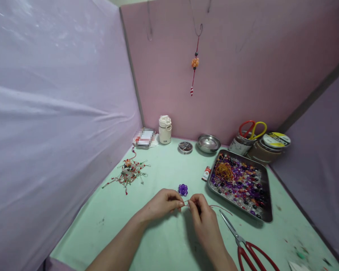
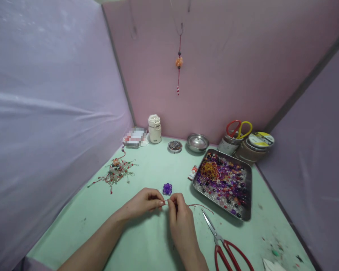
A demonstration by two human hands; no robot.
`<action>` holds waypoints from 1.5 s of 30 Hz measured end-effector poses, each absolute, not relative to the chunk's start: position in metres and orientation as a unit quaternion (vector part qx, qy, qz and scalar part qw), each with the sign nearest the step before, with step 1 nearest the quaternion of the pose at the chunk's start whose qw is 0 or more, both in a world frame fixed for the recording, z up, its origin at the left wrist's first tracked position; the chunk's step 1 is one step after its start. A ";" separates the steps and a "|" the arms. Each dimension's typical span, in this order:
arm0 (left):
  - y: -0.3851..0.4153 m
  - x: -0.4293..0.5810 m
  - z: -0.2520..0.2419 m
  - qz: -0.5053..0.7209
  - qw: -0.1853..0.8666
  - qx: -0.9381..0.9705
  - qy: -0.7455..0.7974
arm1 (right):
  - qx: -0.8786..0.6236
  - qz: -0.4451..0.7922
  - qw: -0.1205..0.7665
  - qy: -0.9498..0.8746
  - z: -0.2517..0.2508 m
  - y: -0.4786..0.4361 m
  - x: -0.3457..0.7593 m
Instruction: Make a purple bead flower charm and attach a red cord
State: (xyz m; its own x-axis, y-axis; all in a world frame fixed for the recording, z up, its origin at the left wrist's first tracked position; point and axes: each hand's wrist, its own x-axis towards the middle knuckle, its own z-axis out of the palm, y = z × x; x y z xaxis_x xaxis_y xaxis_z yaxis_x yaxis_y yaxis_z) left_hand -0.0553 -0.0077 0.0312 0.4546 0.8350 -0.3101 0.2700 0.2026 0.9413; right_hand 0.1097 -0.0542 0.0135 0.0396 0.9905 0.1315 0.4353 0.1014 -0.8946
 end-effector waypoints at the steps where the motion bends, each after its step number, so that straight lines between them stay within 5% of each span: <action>1: -0.008 -0.056 0.031 0.223 0.623 0.585 0.469 | -0.585 0.328 0.425 -0.608 0.014 -0.054 0.110; 32: -0.010 -0.059 0.028 0.299 0.673 0.448 0.506 | -0.608 0.374 0.425 -0.556 0.008 -0.051 0.116; 45: -0.006 -0.061 0.029 0.346 0.708 0.346 0.510 | -0.590 0.249 0.459 -0.616 0.009 -0.055 0.108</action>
